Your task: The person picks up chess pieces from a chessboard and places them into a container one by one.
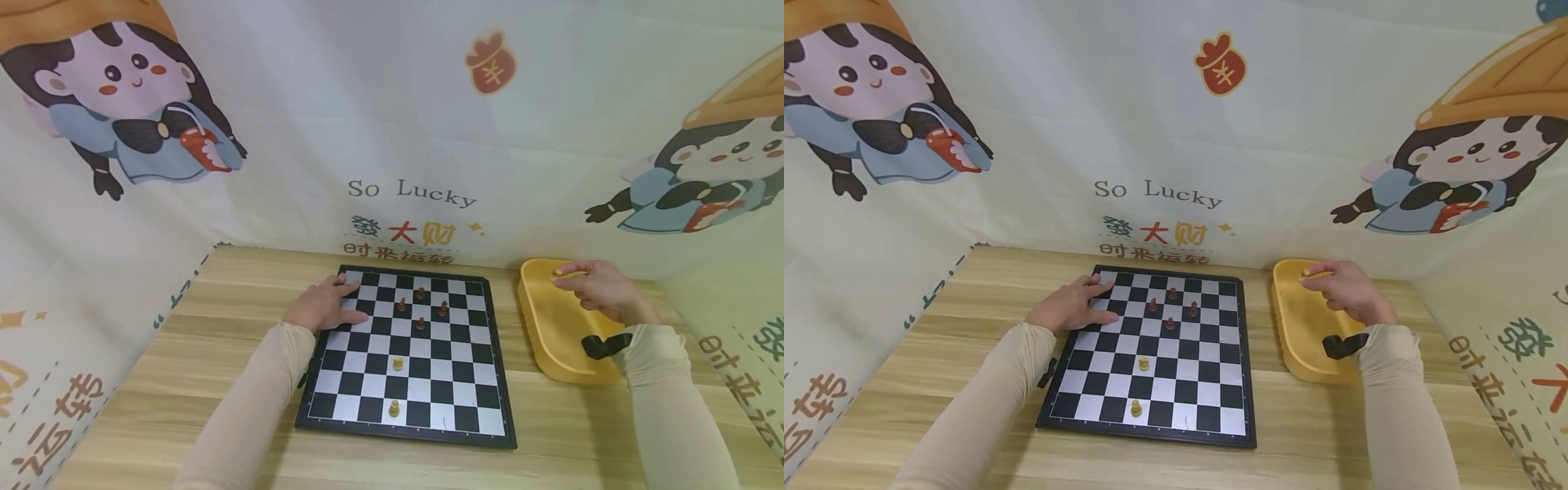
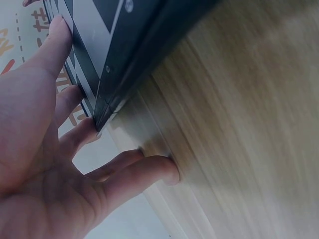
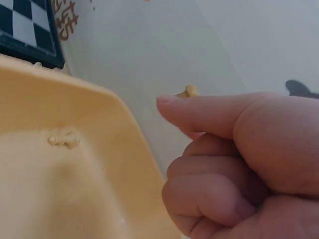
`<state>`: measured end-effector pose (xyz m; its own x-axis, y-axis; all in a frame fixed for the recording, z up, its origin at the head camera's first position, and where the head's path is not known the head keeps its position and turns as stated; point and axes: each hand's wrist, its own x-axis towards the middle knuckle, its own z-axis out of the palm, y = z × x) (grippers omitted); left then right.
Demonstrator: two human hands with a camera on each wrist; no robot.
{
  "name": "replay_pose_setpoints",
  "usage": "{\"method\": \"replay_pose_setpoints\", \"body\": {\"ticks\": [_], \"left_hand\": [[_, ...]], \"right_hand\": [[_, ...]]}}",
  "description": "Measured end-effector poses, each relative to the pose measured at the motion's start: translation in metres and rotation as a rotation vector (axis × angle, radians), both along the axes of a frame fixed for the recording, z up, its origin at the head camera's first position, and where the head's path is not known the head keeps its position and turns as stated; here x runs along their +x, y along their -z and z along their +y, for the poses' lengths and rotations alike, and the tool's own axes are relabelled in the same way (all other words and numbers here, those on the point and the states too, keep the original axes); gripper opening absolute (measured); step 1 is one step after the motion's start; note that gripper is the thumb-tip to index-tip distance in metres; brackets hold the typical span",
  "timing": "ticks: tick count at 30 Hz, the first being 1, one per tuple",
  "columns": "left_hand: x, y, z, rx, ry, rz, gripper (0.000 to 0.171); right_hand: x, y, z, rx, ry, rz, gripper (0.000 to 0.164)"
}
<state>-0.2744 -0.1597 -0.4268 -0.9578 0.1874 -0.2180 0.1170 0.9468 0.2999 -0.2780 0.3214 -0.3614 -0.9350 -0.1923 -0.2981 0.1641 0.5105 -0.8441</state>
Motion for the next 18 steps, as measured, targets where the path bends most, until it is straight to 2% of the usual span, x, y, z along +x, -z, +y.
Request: {"method": "replay_pose_setpoints", "body": {"ticks": [3, 11, 18], "left_hand": [[0.000, 0.000, -0.001, 0.003, 0.002, 0.000, 0.084], [0.000, -0.001, 0.000, -0.004, 0.003, -0.011, 0.085], [0.000, -0.002, 0.000, 0.001, -0.005, -0.013, 0.085]], "right_hand": [[-0.002, 0.004, 0.000, -0.002, 0.009, 0.010, 0.049], [-0.009, 0.021, 0.004, -0.069, 0.041, 0.016, 0.026], [-0.012, 0.028, 0.006, -0.038, 0.052, -0.020, 0.032]]}}
